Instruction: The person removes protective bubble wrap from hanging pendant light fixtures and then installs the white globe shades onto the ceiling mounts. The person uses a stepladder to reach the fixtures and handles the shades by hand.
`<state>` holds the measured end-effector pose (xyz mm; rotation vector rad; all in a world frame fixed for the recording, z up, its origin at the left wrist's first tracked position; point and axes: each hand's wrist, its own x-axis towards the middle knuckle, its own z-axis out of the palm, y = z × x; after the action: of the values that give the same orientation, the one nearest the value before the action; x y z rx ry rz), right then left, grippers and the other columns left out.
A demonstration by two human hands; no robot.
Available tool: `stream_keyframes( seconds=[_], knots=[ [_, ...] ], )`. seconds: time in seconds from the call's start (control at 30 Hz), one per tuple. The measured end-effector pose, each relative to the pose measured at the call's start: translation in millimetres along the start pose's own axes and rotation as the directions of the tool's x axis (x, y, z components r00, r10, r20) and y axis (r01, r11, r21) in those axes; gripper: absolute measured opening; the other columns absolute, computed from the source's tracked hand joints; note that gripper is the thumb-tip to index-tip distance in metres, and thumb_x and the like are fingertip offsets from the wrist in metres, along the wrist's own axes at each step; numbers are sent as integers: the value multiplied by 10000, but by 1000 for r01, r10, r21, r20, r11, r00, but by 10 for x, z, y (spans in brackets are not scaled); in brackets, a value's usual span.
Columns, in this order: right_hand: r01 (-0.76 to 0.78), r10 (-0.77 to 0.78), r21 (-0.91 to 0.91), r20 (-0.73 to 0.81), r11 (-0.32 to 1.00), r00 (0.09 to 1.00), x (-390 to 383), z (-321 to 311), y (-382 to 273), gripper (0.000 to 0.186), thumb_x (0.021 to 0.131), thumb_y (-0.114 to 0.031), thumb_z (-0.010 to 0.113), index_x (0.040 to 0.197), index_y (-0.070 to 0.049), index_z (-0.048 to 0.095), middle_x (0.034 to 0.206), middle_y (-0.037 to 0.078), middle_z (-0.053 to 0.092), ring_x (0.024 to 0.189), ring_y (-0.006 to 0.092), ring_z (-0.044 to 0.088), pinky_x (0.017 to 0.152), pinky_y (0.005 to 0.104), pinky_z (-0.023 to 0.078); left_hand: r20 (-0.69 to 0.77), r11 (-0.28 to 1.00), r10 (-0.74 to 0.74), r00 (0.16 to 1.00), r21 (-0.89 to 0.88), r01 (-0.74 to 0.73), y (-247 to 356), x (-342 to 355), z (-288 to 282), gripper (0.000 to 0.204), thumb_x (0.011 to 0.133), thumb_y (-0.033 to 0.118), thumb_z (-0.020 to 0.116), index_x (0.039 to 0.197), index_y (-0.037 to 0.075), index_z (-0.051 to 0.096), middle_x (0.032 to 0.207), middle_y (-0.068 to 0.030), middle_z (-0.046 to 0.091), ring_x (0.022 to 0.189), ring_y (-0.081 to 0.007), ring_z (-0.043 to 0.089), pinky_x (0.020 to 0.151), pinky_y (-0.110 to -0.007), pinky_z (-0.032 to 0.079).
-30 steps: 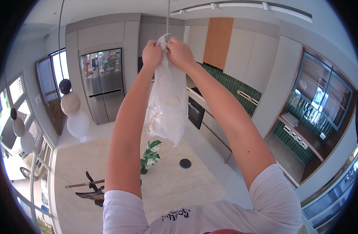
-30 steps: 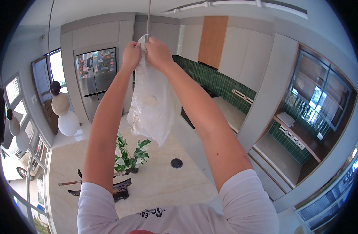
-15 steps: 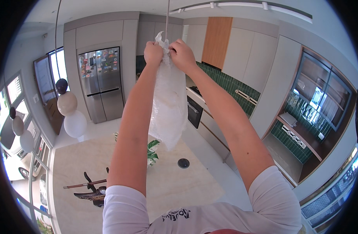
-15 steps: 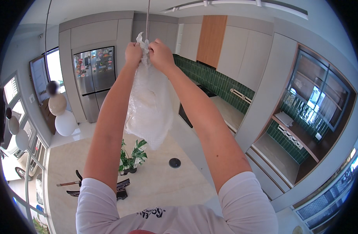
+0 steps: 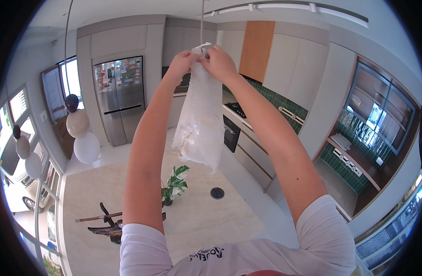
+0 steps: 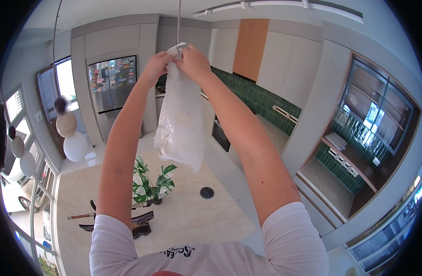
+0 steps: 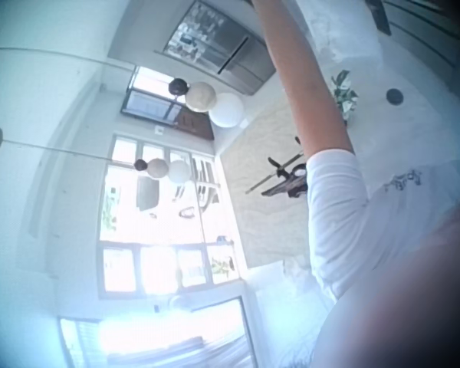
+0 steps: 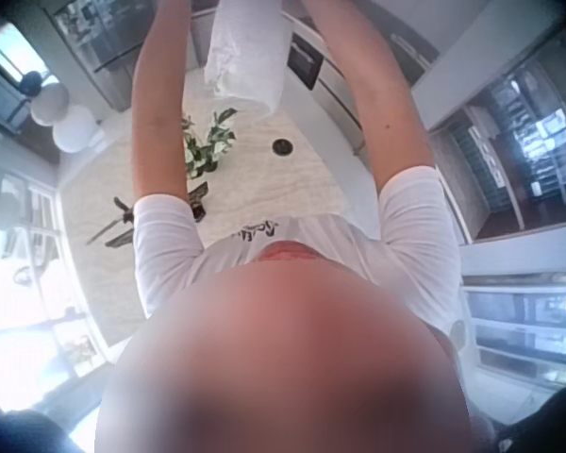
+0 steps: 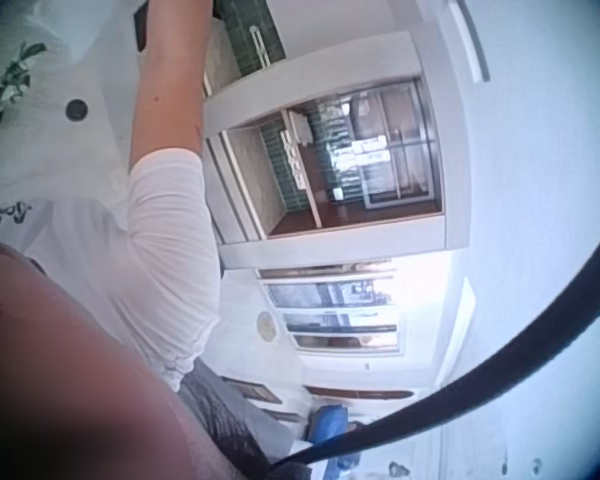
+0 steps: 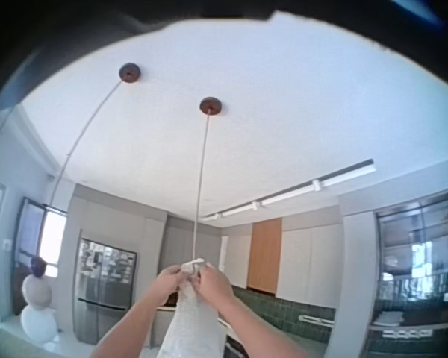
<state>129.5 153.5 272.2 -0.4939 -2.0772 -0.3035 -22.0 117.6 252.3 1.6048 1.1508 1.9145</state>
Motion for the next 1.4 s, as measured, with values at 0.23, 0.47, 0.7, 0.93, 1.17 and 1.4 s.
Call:
stream_keyframes(
  seconds=[0.23,0.47,0.7,0.93,1.17,1.4],
  knots=[
    [-13,1,-119,-98,993,995,-52,48,-119,239,715,-172,671,840,3,567,944,131,515,836,314,568,682,403,478,-167,846,242,956,519,-124,-75,64,80,155,793,183,593,821,30,586,667,-30,563,592,-108,506,551,-269,405],
    [-38,-4,-195,-211,980,977,-93,52,-209,304,694,-164,687,882,15,530,946,129,506,841,309,566,669,407,477,-327,809,353,877,577,-111,-73,-30,205,208,785,214,577,876,29,595,777,-114,627,723,-233,592,660,-327,449],
    [110,-122,-178,-60,978,991,2,35,-145,116,728,-116,596,772,-10,579,861,124,543,819,311,568,671,409,473,-284,845,323,903,517,-139,20,-117,197,204,789,214,557,859,26,591,799,-152,626,793,-321,596,700,-377,454],
    [2,3,75,-72,997,997,50,137,-51,81,730,-83,555,772,-21,585,850,132,548,796,321,551,690,399,447,-406,855,339,849,509,-98,-13,-104,310,207,803,220,551,879,30,586,771,-142,627,742,-288,603,668,-362,453],
    [19,9,191,-145,981,989,54,197,34,68,716,-85,540,743,-29,567,837,137,552,780,337,548,683,417,444,-474,882,268,839,471,-15,10,-67,412,219,810,212,537,914,23,576,835,-190,622,825,-354,592,722,-408,452],
    [38,-7,184,-167,982,986,-4,163,28,63,707,-61,569,759,-25,569,797,129,548,759,310,544,671,380,433,-549,886,250,797,462,40,-92,39,401,257,804,224,541,898,-13,574,867,-204,614,832,-357,586,726,-402,444]
  ],
)
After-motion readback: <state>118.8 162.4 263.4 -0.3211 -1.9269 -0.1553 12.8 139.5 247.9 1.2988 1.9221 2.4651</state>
